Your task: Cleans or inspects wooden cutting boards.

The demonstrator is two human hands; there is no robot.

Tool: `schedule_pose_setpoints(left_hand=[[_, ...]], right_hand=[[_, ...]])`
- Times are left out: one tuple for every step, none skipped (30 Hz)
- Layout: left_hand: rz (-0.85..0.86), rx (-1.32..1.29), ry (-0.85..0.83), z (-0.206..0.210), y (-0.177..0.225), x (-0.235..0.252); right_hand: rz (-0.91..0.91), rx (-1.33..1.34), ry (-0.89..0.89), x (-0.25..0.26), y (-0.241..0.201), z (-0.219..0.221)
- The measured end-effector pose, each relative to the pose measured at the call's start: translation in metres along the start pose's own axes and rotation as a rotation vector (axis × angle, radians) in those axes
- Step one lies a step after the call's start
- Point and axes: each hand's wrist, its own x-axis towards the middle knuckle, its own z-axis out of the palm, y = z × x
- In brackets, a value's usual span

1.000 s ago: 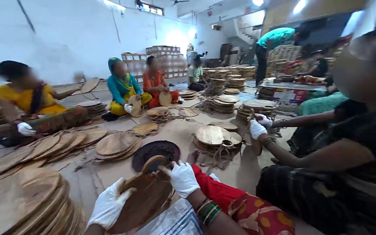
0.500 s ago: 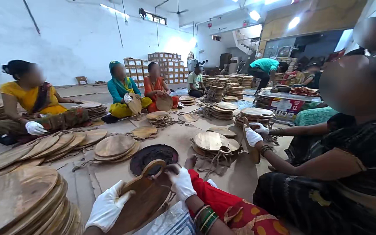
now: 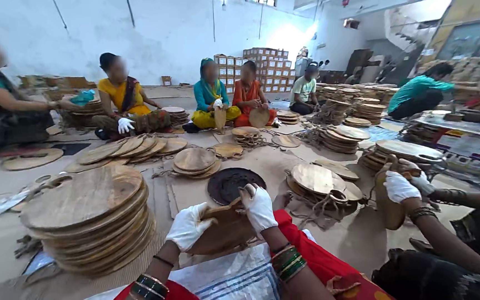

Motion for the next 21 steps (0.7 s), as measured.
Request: schedule_pose_setpoints(left_hand=[[-0.004,-0.016,0.013,0.001,-0.002,-0.001],[-0.013,-0.026,0.025,0.002,-0.003,-0.002],[-0.026,-0.031,0.033,0.003,-0.004,-0.003],[-0.034,-0.028,0.04,0.004,-0.004,-0.004],[-0.033,-0.023,0.051,0.005,-0.004,-0.005],[-0.023,-0.013,0.061,0.006,-0.003,-0.005],[-0.014,-0.005,0.067,0.007,-0.002,-0.004],[-0.011,-0.003,0.065,0.007,0.001,-0.004],[-0.013,0.004,0.06,0.007,0.004,-0.003],[-0.015,0.015,0.056,0.007,0.007,-0.002],[-0.02,0.023,0.051,0.007,0.012,-0.002],[-0.021,0.028,0.048,0.006,0.018,-0.003],[-0.013,0.017,0.054,0.004,0.024,-0.006],[-0.006,0.018,0.061,0.005,0.026,-0.007],[0.002,0.042,0.069,0.008,0.024,-0.006],[0.012,0.048,0.076,0.009,0.022,-0.006],[0.024,0.04,0.086,0.01,0.022,-0.007],[0.039,0.024,0.094,0.01,0.022,-0.011],[0.058,0.001,0.104,0.01,0.022,-0.015],[0.065,-0.008,0.109,0.01,0.022,-0.018],[0.062,-0.008,0.107,0.009,0.024,-0.02]], right_hand=[[0.011,0.03,-0.01,0.0,0.0,0.0],[0.02,0.066,-0.027,-0.001,0.0,-0.001],[0.067,0.101,-0.062,0.001,-0.002,-0.003],[0.148,0.136,-0.105,0.006,-0.007,-0.007],[0.212,0.172,-0.141,0.008,-0.011,-0.011],[0.252,0.209,-0.164,0.006,-0.014,-0.017],[0.293,0.243,-0.176,0.004,-0.015,-0.021],[0.335,0.272,-0.186,0.003,-0.014,-0.024],[0.373,0.297,-0.195,0.003,-0.013,-0.026],[0.408,0.32,-0.206,0.004,-0.012,-0.029],[0.445,0.345,-0.211,0.006,-0.008,-0.031],[0.476,0.373,-0.212,0.01,-0.001,-0.029],[0.491,0.4,-0.211,0.016,0.009,-0.025],[0.467,0.41,-0.21,0.018,0.018,-0.021],[0.432,0.418,-0.202,0.015,0.024,-0.019],[0.369,0.401,-0.199,0.009,0.028,-0.021],[0.293,0.375,-0.228,0.001,0.029,-0.027],[0.293,0.404,-0.22,-0.005,0.032,-0.026],[0.345,0.481,-0.185,-0.008,0.034,-0.021],[0.398,0.555,-0.145,-0.01,0.036,-0.015],[0.414,0.557,-0.109,-0.012,0.035,-0.012]])
